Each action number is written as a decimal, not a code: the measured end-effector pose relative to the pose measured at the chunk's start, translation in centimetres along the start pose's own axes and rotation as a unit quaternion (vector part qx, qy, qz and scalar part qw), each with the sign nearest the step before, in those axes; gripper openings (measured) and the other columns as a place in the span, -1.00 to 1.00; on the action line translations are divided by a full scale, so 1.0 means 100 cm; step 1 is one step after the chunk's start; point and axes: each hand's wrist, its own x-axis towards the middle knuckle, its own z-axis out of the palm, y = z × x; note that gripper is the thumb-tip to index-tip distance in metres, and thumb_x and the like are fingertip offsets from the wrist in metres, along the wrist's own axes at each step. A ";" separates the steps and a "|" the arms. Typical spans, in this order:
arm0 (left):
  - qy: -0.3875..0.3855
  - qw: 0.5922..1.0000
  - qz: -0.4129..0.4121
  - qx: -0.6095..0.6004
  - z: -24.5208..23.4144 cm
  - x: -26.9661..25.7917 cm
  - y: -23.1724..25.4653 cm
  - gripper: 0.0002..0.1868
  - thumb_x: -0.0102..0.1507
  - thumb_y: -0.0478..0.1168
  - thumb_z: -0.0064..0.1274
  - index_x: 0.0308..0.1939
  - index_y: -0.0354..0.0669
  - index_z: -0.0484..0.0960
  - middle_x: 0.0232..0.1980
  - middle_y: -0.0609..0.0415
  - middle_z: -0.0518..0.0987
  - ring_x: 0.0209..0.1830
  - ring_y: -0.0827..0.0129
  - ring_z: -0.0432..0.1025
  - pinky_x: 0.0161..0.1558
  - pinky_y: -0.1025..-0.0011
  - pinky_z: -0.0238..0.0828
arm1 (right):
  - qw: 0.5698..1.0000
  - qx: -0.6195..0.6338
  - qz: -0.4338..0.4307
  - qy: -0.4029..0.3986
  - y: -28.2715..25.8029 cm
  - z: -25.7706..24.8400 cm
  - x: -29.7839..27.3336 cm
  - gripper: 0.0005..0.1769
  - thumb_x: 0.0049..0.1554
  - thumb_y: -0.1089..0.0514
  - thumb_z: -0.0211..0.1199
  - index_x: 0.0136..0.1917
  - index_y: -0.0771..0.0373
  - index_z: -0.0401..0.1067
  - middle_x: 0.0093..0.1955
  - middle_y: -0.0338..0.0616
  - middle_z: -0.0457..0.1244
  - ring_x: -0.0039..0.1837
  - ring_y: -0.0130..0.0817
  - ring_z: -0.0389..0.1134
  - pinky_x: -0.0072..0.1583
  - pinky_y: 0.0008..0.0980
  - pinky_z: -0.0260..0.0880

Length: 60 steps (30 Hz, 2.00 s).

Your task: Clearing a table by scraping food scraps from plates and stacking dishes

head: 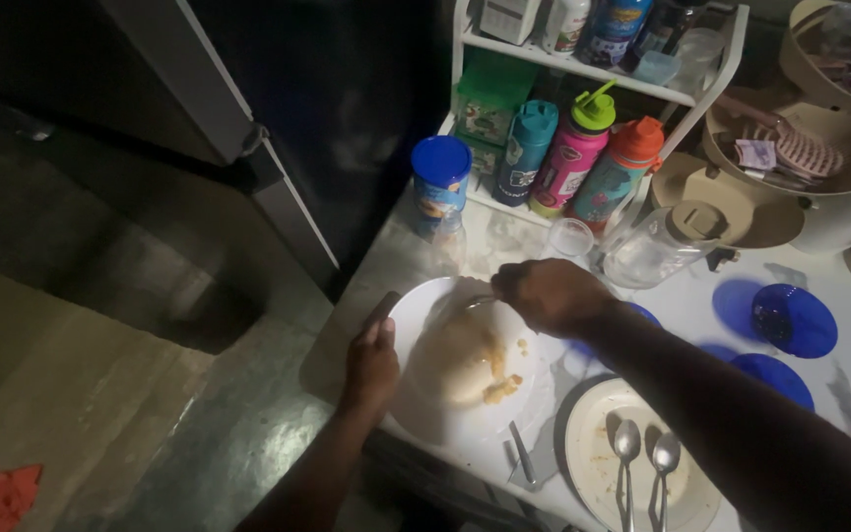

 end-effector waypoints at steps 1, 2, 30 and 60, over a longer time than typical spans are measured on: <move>0.006 1.000 -0.002 0.004 0.006 0.013 -0.019 -0.32 0.47 0.14 -0.42 0.34 -0.36 0.48 0.42 -0.29 0.43 0.49 -0.04 0.28 0.51 0.03 0.11 | 0.999 0.017 0.027 0.007 0.001 0.000 -0.007 -0.49 0.27 -0.12 -0.03 -0.39 0.15 0.42 -0.53 0.04 0.30 -0.39 0.06 0.43 -0.29 -0.04 0.47; 0.012 1.000 -0.004 0.009 0.011 0.025 -0.037 -0.30 0.46 0.16 -0.41 0.33 -0.36 0.48 0.41 -0.32 0.43 0.48 -0.06 0.28 0.52 0.03 0.10 | 0.998 0.034 0.053 0.013 0.003 0.000 -0.014 -0.48 0.27 -0.16 -0.05 -0.35 0.16 0.42 -0.55 0.03 0.29 -0.41 0.04 0.42 -0.31 -0.02 0.45; 0.189 0.978 0.038 -0.079 0.041 0.035 -0.081 -0.23 0.47 0.25 -0.37 0.35 -0.39 0.48 0.38 -0.36 0.46 0.43 -0.10 0.33 0.47 0.04 0.15 | 0.890 0.233 0.381 0.087 -0.022 0.012 -0.078 -0.69 0.23 -0.08 0.05 -0.11 0.03 0.56 -0.21 -0.04 0.46 -0.09 0.03 0.53 -0.03 -0.05 0.52; 0.219 0.965 0.040 -0.138 0.044 0.052 -0.081 -0.33 0.48 0.21 -0.28 0.33 -0.29 0.52 0.34 -0.26 0.51 0.39 0.02 0.39 0.41 0.11 0.27 | 0.906 0.292 0.287 0.107 -0.072 0.086 -0.085 -0.85 0.16 0.06 0.22 -0.18 0.11 0.53 -0.26 -0.01 0.46 -0.07 0.08 0.53 -0.03 0.00 0.51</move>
